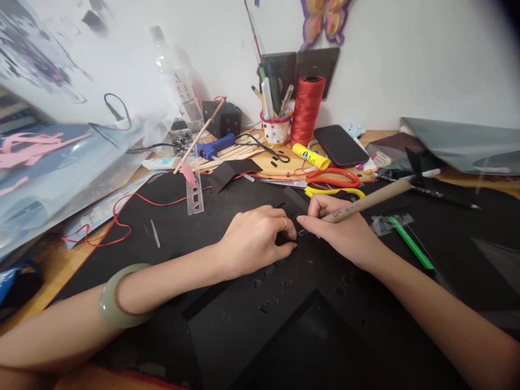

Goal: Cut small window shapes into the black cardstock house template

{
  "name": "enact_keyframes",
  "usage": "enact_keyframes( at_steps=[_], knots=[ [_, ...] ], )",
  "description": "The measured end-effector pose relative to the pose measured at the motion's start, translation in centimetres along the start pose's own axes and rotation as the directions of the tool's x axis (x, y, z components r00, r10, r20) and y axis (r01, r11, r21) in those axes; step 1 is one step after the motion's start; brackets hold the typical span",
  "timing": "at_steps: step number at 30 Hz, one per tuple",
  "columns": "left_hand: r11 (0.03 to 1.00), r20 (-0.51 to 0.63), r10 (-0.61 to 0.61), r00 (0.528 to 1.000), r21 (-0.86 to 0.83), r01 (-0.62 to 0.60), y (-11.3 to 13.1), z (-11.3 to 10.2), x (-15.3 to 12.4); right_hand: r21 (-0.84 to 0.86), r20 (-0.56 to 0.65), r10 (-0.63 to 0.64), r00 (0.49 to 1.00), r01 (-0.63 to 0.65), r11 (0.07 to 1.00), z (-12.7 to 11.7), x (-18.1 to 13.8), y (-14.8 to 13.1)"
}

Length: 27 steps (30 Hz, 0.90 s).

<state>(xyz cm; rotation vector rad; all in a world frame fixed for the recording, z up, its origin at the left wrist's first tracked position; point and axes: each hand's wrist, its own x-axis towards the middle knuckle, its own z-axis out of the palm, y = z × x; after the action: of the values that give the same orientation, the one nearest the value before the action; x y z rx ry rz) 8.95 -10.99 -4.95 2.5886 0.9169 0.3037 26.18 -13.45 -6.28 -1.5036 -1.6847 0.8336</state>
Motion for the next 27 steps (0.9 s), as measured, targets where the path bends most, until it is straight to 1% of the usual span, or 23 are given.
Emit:
enact_keyframes(
  at_steps=[5, 11, 13, 15, 20, 23, 27],
  knots=[
    [0.998, 0.028, 0.014, 1.000, -0.067, -0.013, -0.2, 0.0, 0.4, -0.010, -0.006, 0.014, 1.000, -0.014, 1.000, 0.0, 0.0, 0.0],
    [0.990, 0.111, 0.083, 0.990, -0.120, -0.069, -1.2, -1.0, 0.7, -0.011, 0.010, 0.026, 1.000, -0.026, 1.000, -0.1, -0.1, 0.0],
    [0.990, 0.122, 0.085, 0.989, -0.126, -0.069, -1.3, -1.3, 0.6, -0.002, 0.013, 0.025, 1.000, -0.025, 1.000, 0.0, 0.0, 0.0],
    [0.992, 0.111, 0.068, 0.992, -0.115, -0.055, -1.2, -1.3, 0.5, 0.008, 0.007, 0.024, 1.000, -0.024, 1.000, 0.0, 0.0, 0.1],
    [0.998, 0.045, 0.061, 0.997, -0.003, -0.061, -0.4, -0.7, 0.3, 0.007, -0.007, 0.005, 1.000, -0.005, 1.000, -0.1, 0.0, 0.2],
    [0.998, 0.035, 0.068, 0.997, -0.002, -0.068, -0.3, -0.3, 0.4, -0.025, 0.004, 0.008, 1.000, -0.008, 1.000, -0.1, 0.0, 0.1],
    [0.995, 0.032, 0.101, 0.994, -0.018, -0.100, -0.4, -0.1, 0.5, -0.080, 0.031, -0.015, 0.999, 0.018, 0.997, 0.1, -0.1, -0.1]
  ],
)
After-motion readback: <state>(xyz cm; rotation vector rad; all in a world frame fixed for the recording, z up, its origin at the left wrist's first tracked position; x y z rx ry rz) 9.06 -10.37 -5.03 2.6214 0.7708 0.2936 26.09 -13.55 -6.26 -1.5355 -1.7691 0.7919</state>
